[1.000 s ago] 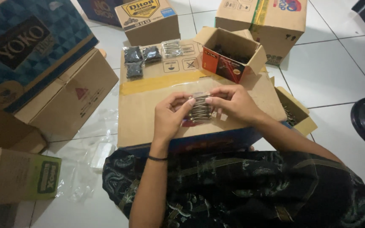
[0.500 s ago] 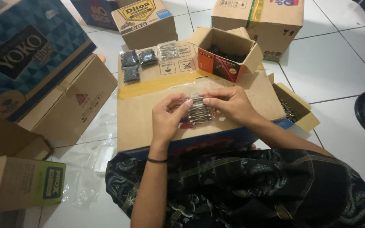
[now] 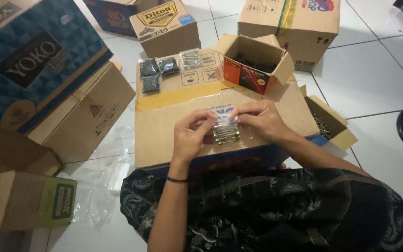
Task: Bagging small metal bolts and screws into plastic packets
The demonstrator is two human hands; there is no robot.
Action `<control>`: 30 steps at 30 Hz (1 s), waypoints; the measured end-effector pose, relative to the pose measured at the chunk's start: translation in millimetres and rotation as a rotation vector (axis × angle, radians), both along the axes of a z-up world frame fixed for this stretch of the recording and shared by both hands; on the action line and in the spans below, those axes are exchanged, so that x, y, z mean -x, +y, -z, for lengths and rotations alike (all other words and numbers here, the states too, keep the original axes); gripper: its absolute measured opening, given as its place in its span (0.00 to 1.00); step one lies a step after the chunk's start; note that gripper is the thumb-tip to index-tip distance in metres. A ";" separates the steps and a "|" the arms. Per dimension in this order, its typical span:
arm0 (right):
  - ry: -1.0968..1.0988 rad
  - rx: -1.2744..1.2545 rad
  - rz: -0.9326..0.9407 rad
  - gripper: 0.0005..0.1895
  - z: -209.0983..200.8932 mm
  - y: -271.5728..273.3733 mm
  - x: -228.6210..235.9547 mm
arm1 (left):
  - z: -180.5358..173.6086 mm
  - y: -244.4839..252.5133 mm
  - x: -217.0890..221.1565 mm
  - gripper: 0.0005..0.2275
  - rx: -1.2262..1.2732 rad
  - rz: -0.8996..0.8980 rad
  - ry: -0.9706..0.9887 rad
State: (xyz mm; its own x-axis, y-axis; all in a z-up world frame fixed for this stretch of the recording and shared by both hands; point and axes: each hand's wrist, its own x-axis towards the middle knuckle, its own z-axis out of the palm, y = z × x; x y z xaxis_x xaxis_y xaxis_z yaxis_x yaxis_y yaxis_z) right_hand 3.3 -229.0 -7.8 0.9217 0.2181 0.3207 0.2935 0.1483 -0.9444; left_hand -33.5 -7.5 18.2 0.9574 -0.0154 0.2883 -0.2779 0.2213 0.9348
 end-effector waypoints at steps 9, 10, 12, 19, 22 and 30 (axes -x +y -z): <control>0.031 0.110 0.044 0.12 -23.3 8.9 12.7 | 6.1 8.7 -8.3 0.11 -0.252 -0.029 -0.317; 0.034 0.112 0.041 0.12 -26.8 9.9 14.7 | 3.8 8.3 -5.2 0.11 -0.251 -0.032 -0.314; 0.139 0.091 -0.075 0.31 -35.7 12.3 14.0 | -2.9 7.9 -3.6 0.11 -0.252 -0.065 -0.318; 0.040 0.298 -0.081 0.04 -41.9 6.4 8.1 | -5.7 13.2 -7.9 0.11 -0.266 -0.025 -0.232; -0.099 0.545 0.019 0.07 -71.1 13.7 15.0 | -12.8 15.9 1.3 0.27 -0.022 0.164 -0.080; 0.063 0.642 -0.286 0.11 -136.0 24.4 -8.1 | -37.1 39.8 -19.2 0.11 -0.509 0.021 -0.182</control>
